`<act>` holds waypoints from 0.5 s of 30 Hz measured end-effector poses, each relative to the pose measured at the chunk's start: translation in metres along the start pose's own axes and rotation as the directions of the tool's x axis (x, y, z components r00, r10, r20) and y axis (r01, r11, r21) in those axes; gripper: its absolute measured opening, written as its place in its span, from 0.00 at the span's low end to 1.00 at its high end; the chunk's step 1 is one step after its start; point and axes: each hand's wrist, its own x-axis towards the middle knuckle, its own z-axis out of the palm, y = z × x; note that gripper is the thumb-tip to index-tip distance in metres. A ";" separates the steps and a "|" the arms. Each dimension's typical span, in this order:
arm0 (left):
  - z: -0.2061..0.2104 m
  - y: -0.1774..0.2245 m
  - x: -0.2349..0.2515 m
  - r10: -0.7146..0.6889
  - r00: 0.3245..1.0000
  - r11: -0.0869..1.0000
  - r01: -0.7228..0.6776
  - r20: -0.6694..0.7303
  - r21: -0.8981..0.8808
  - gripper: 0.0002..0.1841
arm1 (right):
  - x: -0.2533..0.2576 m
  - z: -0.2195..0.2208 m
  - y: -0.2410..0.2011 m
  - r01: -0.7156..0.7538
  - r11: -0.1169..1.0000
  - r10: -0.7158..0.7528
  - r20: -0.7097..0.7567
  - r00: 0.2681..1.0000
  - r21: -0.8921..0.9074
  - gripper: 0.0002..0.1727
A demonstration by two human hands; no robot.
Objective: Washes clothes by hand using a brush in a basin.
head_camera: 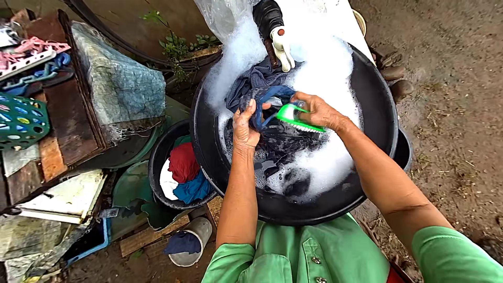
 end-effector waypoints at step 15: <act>0.011 -0.054 -0.002 -0.392 0.863 0.889 0.445 -0.318 0.110 0.15 | -0.001 -0.027 0.065 -0.641 0.767 0.629 -0.215 0.747 0.018 0.16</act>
